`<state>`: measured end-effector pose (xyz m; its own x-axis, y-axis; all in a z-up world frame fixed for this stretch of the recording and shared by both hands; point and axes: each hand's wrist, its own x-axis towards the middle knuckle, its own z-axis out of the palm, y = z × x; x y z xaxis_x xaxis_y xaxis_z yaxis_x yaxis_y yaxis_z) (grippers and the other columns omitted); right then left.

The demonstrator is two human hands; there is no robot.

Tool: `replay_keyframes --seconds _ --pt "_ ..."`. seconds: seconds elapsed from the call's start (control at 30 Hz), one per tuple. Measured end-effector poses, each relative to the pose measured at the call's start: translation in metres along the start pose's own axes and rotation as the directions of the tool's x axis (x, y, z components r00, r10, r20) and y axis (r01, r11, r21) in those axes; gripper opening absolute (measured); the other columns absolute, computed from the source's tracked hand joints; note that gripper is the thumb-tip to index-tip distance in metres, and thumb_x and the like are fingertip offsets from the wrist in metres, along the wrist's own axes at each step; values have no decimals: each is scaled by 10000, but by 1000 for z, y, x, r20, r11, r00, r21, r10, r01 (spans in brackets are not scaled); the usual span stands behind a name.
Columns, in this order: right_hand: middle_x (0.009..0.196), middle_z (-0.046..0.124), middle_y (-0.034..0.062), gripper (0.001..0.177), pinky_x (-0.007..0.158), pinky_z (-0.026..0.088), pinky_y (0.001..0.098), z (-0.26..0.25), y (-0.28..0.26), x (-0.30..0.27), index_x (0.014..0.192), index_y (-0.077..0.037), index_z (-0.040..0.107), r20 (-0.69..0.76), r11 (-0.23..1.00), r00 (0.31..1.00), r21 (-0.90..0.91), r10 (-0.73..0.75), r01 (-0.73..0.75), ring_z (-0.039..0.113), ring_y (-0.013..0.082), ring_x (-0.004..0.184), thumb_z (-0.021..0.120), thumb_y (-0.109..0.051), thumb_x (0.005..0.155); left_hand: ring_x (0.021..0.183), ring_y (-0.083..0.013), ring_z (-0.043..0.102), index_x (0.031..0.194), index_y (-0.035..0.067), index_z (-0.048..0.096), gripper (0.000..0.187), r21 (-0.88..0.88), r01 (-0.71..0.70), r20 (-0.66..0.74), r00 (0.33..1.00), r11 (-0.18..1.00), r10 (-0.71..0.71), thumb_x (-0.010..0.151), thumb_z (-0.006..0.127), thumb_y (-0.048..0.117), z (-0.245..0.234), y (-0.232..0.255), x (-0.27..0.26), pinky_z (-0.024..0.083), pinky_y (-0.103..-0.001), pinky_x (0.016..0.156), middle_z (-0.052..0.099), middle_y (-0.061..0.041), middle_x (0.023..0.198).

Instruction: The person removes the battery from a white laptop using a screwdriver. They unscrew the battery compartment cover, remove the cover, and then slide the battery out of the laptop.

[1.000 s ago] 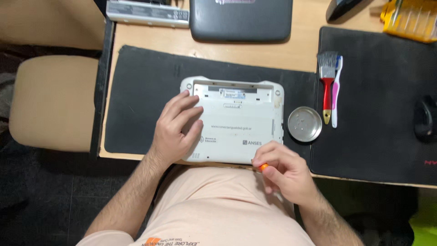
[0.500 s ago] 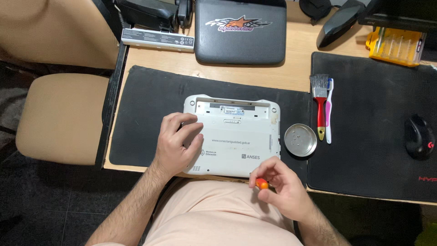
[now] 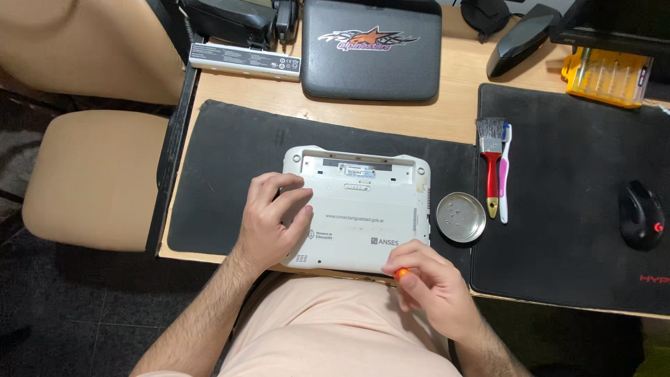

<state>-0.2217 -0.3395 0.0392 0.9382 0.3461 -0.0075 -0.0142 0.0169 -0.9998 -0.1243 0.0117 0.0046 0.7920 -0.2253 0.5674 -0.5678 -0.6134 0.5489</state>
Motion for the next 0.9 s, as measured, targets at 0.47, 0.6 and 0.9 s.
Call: replay_keyframes --seconds 0.47,0.6,0.9 --pt "1154 842 172 397 750 620 295 4 12 -2 1350 -55 755 -26 999 1000 43 5 -4 756 192 816 722 -415 1187 1308 -378 672 1258 52 866 192 1 -7 -4 1000 1000 7 1092 842 145 -1 0 1 583 -540 1152 779 -128 1378" --pt "1175 859 148 250 1045 658 421 9 3 2 1231 -53 799 -50 996 997 64 -59 62 814 286 1157 829 -288 1152 1313 -376 667 1260 58 868 189 4 0 -6 1000 1000 0 1098 842 153 0 0 0 592 -532 1135 783 -123 1383" --pt "1093 902 195 372 891 681 344 4 21 -7 1200 -85 692 -88 991 995 125 53 -41 842 238 1010 948 -310 1051 1310 -381 674 1256 58 869 188 -5 -4 -7 1000 1000 3 1091 847 146 0 -1 0 578 -545 1155 783 -128 1378"
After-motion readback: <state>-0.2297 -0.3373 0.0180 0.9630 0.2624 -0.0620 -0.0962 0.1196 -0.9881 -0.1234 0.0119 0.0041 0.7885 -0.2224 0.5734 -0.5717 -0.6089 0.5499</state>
